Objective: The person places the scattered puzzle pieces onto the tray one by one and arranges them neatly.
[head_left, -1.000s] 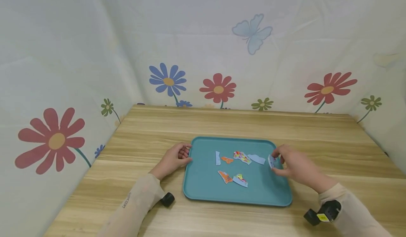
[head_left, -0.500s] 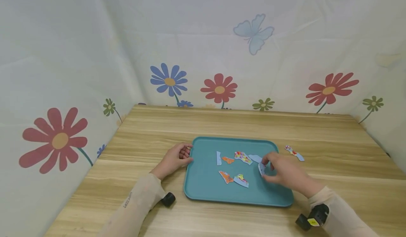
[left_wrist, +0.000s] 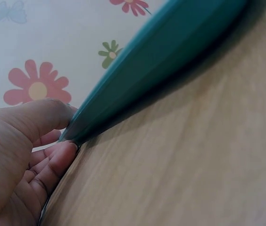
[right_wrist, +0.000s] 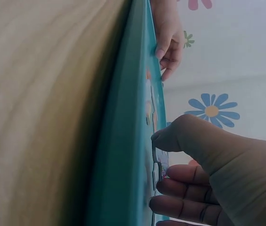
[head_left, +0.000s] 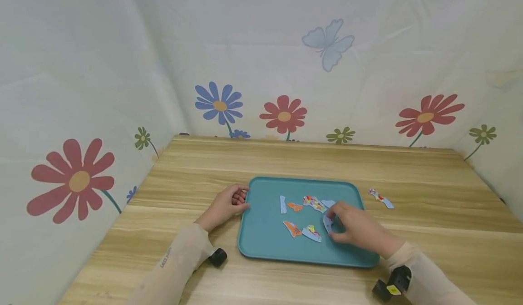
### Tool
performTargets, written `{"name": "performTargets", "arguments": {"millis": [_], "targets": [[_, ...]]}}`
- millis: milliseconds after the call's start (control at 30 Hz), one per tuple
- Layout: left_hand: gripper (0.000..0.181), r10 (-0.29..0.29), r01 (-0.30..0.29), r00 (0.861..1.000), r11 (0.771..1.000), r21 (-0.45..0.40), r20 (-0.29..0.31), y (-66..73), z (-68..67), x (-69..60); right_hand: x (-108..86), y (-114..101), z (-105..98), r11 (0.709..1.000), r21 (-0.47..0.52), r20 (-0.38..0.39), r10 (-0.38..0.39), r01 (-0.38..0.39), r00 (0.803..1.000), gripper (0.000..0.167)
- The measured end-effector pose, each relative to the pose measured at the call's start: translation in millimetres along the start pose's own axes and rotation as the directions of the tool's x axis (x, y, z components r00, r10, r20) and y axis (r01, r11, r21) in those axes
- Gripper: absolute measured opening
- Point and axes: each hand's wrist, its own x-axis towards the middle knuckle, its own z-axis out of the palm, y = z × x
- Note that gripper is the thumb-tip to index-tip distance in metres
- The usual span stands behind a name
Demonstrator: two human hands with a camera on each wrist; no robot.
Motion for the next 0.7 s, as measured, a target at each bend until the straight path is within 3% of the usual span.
{"name": "performTargets", "arguments": {"millis": [367, 700], "targets": [[0.045, -0.004, 0.004, 1.0, 1.0, 0.004, 0.002, 2.0, 0.4, 1.2, -0.6, -4.2, 3.4, 0.996, -0.068, 0.005, -0.064, 0.064, 0.998, 0.029], [0.045, -0.006, 0.006, 1.0, 1.0, 0.0, -0.006, -0.1, 1.0, 0.2, -1.7, -1.8, 0.2, 0.998, -0.02, 0.033, -0.062, 0.062, 0.998, 0.029]]}}
